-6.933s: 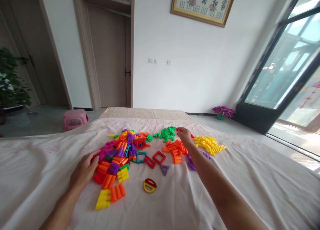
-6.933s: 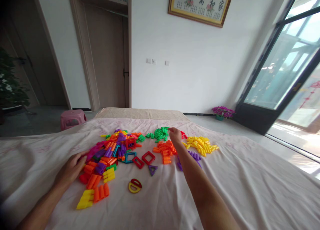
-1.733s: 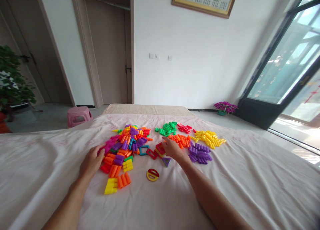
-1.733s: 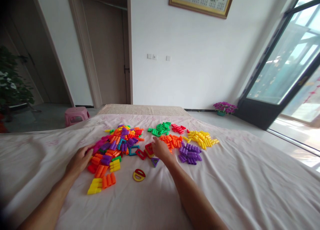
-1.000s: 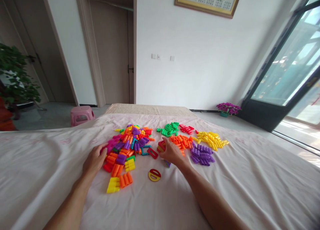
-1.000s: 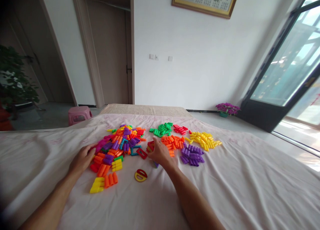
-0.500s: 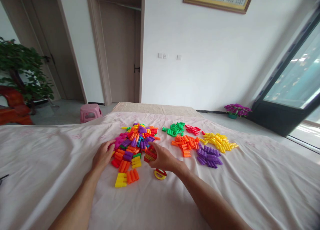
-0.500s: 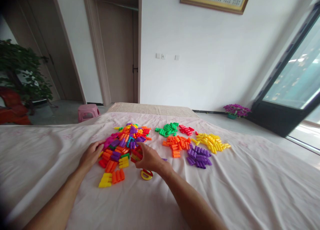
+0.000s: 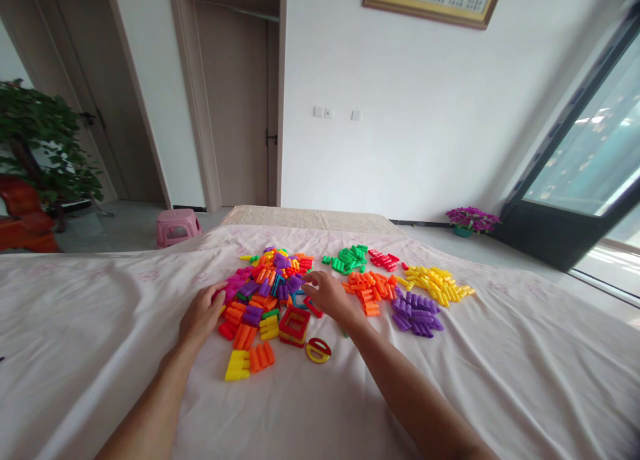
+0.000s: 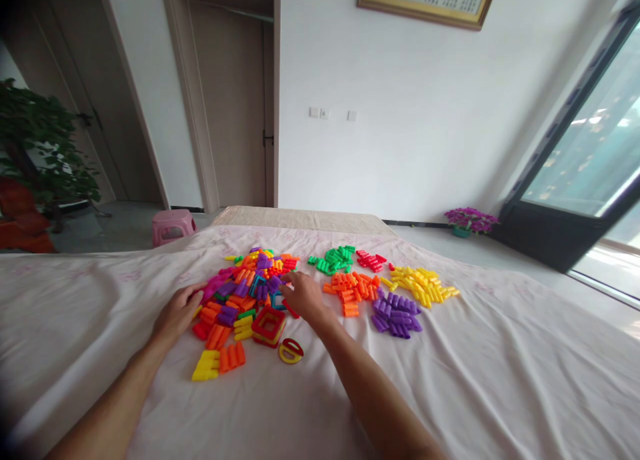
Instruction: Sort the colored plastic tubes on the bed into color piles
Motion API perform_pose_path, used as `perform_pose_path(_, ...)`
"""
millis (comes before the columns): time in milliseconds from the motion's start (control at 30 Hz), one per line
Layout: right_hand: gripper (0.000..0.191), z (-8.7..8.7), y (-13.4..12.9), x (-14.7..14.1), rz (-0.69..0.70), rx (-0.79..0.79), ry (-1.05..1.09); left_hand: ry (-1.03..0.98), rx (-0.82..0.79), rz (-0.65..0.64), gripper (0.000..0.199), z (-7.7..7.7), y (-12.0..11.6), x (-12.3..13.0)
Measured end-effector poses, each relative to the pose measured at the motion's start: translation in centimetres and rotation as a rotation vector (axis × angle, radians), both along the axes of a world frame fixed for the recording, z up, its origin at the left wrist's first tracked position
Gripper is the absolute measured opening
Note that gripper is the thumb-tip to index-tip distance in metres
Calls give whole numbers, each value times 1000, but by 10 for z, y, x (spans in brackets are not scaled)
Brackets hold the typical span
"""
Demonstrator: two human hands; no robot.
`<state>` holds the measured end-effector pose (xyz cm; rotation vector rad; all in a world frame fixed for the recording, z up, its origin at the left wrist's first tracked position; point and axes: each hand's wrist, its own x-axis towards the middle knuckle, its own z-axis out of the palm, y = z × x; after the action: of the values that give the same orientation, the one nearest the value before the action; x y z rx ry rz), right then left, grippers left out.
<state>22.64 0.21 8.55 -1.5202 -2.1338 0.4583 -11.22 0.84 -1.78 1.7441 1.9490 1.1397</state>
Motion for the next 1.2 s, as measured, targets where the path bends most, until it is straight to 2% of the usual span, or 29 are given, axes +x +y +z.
perform_pose_path(67,35,-3,13,-5,-79,34,-55,8,11,-10,52,-2,1,-1)
perform_pose_path(200,42,-14,28,-17,-46,-32,-152,26,40,0,52,-5,4,-3)
perform_pose_path(300,35,-25,36,-19,-29,0,-144,28,33,9,52,-3,3,-3)
perform_pose_path(433,20,-36,43,-10,-3,-8,10,31,16,14,51,1,1,-1)
perform_pose_path(600,24,-41,47,5,-47,-43,296,21,9,5,51,1,0,0)
perform_pose_path(733,26,-37,41,20,-82,-39,451,21,8,5,51,-1,2,-2)
perform_pose_path(867,33,-23,31,56,-89,-42,480,21,16,-9,52,-4,4,-4)
perform_pose_path(1067,36,-5,9,141,-338,218,160,37,4,-6,52,-9,8,-8)
perform_pose_path(1200,37,-3,-14,195,-511,232,-24,26,-1,-27,52,-8,9,-9)
